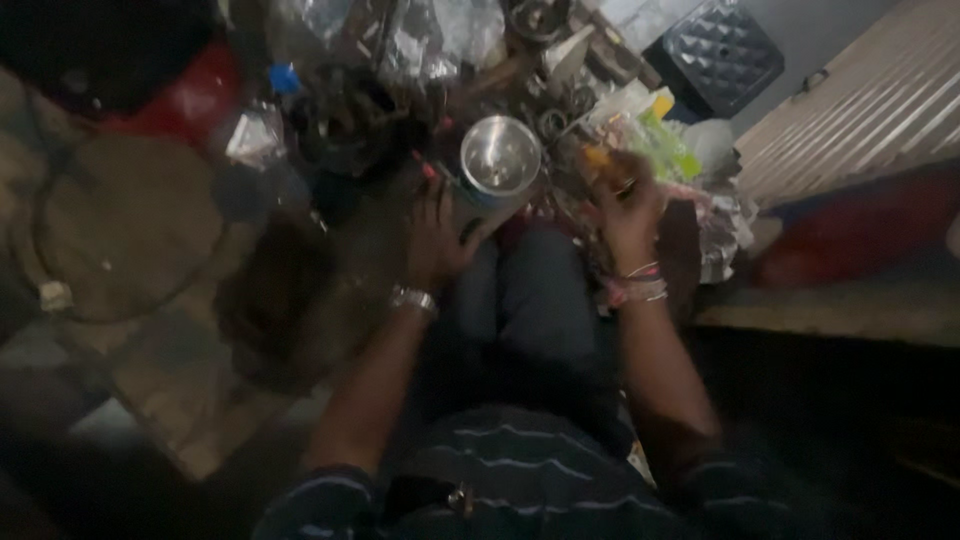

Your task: The person sits on the floor and uses a screwdriver to manipulate a small metal bowl containing wires and components. They repeatedly insert the tool into the bowl, adjust the internal parts, and occasionally wipe the surface with a cloth.

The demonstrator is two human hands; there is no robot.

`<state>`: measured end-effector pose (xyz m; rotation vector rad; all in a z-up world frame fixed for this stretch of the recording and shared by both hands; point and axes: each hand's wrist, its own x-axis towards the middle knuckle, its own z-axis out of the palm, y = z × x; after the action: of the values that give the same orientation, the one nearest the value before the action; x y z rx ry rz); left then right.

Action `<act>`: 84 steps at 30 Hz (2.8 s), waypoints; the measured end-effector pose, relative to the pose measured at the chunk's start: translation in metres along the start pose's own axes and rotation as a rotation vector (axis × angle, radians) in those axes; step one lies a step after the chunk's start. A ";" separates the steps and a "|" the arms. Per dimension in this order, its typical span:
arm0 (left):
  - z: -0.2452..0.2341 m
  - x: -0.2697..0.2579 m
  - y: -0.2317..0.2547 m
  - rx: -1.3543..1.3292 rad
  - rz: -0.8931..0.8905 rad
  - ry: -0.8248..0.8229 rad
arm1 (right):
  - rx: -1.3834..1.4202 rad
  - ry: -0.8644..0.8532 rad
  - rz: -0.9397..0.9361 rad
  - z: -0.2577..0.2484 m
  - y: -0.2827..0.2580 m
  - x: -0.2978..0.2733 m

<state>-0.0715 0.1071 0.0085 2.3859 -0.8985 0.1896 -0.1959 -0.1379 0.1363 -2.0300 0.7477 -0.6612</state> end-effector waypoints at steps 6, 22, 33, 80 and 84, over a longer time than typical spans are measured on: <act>0.003 -0.011 -0.004 -0.070 0.117 0.067 | -0.294 -0.077 -0.427 0.061 0.046 0.016; 0.007 -0.001 -0.002 0.054 0.102 -0.071 | -0.260 -0.257 -0.544 0.057 -0.018 -0.017; 0.039 0.076 -0.017 -0.324 0.046 0.198 | -0.268 -0.227 -0.386 0.038 -0.030 0.003; -0.034 0.032 0.013 -0.355 -0.041 0.133 | -0.976 -0.192 -0.823 0.152 0.064 0.093; -0.043 0.035 0.015 -0.315 0.068 0.181 | -0.797 -0.209 -0.669 0.140 0.050 0.084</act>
<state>-0.0514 0.1021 0.0623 2.0152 -0.8553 0.2652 -0.0558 -0.1459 0.0382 -3.0831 0.1784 -0.5311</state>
